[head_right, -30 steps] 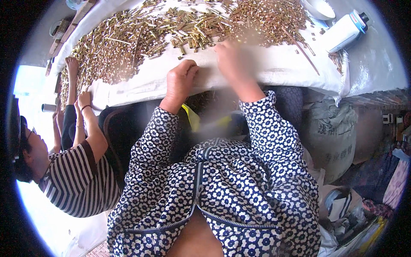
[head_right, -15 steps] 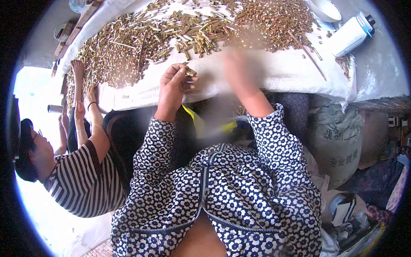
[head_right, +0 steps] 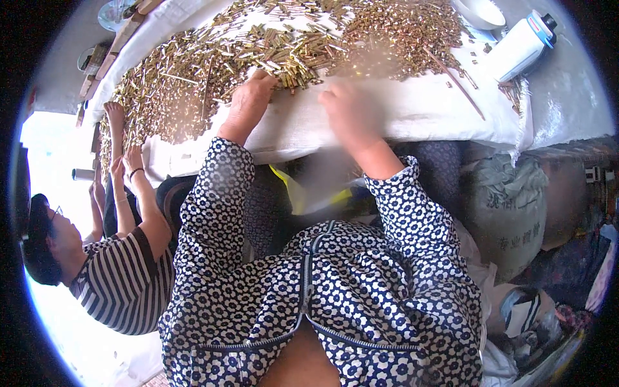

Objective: The person assembles small metal components by inserting pins into metal sleeves by hand, drops the assembled pieces into a bag, and sorts piles of metal parts on the table.

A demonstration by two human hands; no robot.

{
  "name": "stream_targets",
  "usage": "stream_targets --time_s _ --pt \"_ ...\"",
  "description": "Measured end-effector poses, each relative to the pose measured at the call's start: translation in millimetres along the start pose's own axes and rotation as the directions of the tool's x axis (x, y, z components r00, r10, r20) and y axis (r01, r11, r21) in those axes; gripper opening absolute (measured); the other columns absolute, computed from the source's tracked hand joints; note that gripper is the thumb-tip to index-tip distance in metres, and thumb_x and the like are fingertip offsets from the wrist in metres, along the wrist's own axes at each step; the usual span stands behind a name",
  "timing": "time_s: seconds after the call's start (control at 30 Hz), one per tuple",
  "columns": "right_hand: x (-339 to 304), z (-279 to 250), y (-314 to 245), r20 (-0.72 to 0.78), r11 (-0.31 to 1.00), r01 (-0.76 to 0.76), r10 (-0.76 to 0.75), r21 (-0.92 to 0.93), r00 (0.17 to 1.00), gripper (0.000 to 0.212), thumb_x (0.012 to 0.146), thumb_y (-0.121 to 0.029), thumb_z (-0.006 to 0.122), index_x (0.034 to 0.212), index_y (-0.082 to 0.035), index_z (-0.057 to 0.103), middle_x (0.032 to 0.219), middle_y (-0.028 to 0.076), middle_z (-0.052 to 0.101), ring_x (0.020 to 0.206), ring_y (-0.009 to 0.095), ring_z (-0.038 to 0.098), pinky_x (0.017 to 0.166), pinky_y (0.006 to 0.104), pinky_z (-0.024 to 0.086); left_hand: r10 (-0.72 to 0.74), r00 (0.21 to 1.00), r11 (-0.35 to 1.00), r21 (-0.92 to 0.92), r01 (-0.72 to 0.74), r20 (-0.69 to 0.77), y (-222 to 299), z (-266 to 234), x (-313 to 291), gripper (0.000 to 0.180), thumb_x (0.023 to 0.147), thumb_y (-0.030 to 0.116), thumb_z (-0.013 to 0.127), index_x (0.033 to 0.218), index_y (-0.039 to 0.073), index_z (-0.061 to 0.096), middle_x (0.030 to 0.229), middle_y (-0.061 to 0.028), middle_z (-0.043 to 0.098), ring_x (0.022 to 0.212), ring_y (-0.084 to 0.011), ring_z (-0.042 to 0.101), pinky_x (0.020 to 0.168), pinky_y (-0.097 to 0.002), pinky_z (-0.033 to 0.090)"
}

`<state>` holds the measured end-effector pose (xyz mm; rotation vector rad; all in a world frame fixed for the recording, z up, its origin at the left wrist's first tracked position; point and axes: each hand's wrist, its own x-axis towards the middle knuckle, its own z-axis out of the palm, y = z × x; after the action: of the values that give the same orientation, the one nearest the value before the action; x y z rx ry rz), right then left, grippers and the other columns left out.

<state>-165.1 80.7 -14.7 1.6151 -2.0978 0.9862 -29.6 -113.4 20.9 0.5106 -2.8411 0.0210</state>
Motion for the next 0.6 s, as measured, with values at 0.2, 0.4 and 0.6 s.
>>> stream_targets --time_s 0.2,0.4,0.6 --pt "-7.3 -1.0 -1.5 -0.052 0.961 -0.075 0.092 0.266 0.994 0.018 0.076 0.004 0.060 0.087 -0.009 0.067 0.089 0.004 0.062 0.078 0.021 0.062 0.070 0.0288 0.051 -0.361 0.927 0.499 -0.817 0.287 0.105 38.0 -14.0 -19.7 0.015 0.087 0.003 0.059 0.103 0.001 0.058 0.089 -0.0099 0.060 0.070 -0.0146 0.062 0.058 -0.0269 0.051" --pt "-13.8 -2.7 -20.7 0.299 0.504 -0.445 0.346 0.741 0.889 0.008 0.085 0.000 0.061 0.092 -0.004 0.064 0.083 -0.002 0.060 0.077 0.005 0.057 0.069 0.0211 0.047 -0.358 0.872 -0.225 -0.937 0.267 0.334 67.8 -13.5 -48.6 0.017 0.094 0.009 0.054 0.110 0.002 0.054 0.091 -0.0077 0.062 0.076 -0.0133 0.063 0.059 -0.0228 0.051" --pt "-18.3 -13.5 -24.5 0.387 0.455 -0.483 0.293 0.748 0.874 0.008 0.086 0.001 0.060 0.093 0.000 0.062 0.086 -0.002 0.063 0.080 0.005 0.057 0.073 0.0198 0.046 -0.354 0.863 -0.322 -0.913 0.249 0.361 83.0 -6.5 -61.2 0.012 0.094 0.010 0.055 0.104 0.003 0.055 0.086 -0.0059 0.062 0.073 -0.0120 0.063 0.058 -0.0218 0.051"
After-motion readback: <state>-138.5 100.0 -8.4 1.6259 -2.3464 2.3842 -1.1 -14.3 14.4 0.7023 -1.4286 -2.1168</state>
